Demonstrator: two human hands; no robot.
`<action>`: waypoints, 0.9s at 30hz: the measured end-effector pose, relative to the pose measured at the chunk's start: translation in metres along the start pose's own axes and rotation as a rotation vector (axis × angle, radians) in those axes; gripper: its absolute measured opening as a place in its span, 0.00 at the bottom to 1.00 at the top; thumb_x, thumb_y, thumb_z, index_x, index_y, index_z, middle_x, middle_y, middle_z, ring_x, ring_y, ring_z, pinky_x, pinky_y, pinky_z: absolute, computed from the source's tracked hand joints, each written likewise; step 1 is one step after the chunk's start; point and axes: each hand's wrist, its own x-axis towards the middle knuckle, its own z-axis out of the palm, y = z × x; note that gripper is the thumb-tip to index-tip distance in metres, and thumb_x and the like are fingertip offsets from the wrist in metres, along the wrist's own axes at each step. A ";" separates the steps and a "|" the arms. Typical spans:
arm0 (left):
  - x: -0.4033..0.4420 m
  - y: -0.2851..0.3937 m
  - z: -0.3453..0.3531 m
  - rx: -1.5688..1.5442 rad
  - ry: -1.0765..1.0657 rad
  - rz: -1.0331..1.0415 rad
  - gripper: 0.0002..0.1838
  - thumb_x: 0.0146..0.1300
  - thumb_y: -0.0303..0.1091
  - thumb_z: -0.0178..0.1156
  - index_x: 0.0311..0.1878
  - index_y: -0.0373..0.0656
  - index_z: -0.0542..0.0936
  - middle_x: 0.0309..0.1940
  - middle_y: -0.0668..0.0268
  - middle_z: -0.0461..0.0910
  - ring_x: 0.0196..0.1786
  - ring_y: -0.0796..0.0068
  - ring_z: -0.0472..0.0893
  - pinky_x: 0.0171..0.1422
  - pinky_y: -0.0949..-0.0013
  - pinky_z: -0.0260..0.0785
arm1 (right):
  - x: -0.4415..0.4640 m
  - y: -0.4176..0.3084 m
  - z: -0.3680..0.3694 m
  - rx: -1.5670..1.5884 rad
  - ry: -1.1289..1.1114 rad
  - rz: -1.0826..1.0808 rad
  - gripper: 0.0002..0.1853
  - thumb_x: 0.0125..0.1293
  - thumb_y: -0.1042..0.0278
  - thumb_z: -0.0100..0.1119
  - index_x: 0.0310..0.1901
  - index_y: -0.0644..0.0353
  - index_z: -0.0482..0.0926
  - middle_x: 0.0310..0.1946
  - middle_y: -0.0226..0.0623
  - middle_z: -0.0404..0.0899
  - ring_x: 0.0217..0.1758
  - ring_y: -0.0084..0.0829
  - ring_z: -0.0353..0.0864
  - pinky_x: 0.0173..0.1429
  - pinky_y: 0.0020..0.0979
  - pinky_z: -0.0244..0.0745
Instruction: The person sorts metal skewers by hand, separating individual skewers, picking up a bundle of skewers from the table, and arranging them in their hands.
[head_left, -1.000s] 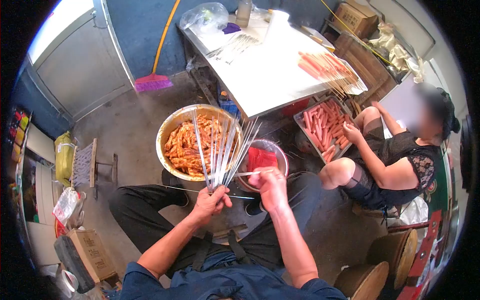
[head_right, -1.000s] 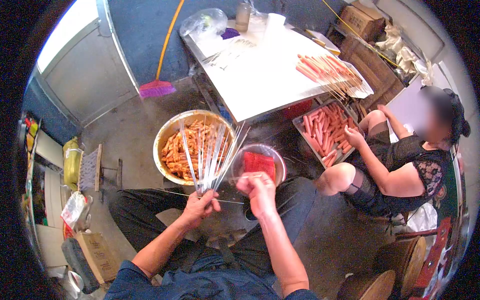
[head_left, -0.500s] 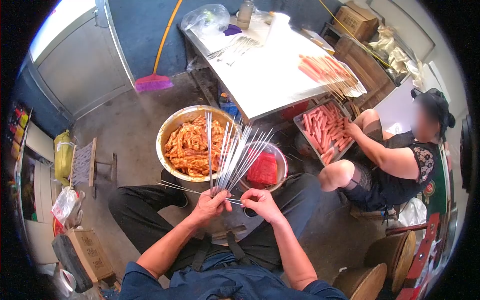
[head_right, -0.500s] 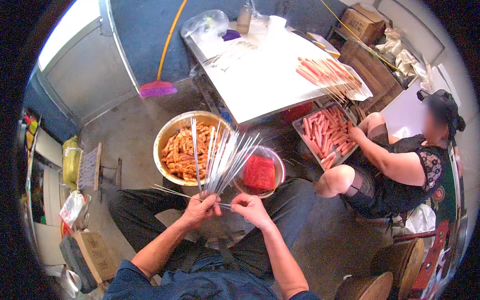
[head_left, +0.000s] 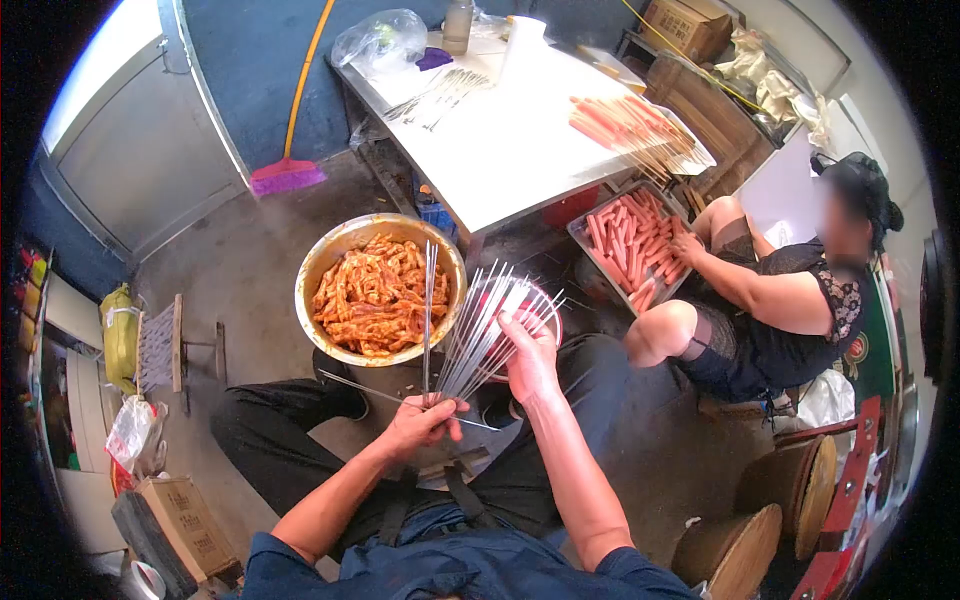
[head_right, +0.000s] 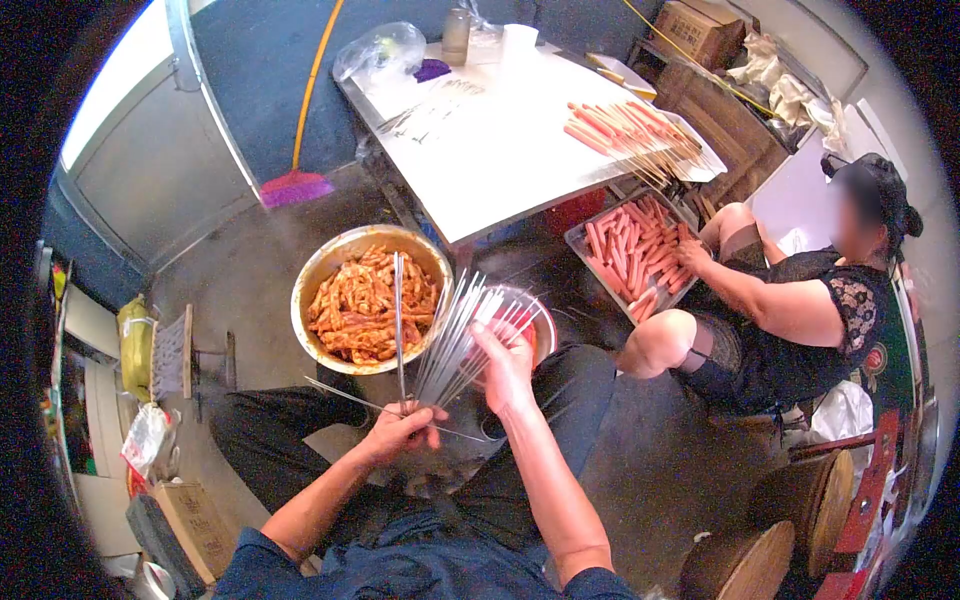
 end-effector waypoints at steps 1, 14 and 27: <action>0.000 0.001 0.002 -0.007 0.012 -0.008 0.15 0.67 0.42 0.52 0.46 0.42 0.79 0.23 0.66 0.80 0.16 0.86 0.62 0.20 0.80 0.53 | 0.001 0.001 0.000 0.005 0.033 -0.053 0.08 0.60 0.70 0.63 0.41 0.58 0.79 0.36 0.30 0.81 0.37 0.22 0.80 0.42 0.27 0.77; 0.002 0.004 0.005 -0.096 0.099 0.015 0.11 0.67 0.39 0.54 0.44 0.43 0.76 0.25 0.61 0.81 0.15 0.86 0.61 0.19 0.80 0.51 | 0.007 0.002 -0.014 0.016 0.020 -0.048 0.05 0.61 0.73 0.61 0.38 0.62 0.80 0.34 0.36 0.82 0.35 0.26 0.81 0.43 0.29 0.78; 0.003 -0.002 0.006 -0.113 0.085 0.062 0.12 0.68 0.40 0.52 0.46 0.43 0.77 0.22 0.61 0.81 0.12 0.86 0.59 0.16 0.80 0.49 | 0.012 0.008 -0.020 -0.011 0.019 -0.059 0.05 0.63 0.75 0.58 0.40 0.64 0.79 0.33 0.39 0.83 0.33 0.29 0.83 0.41 0.30 0.80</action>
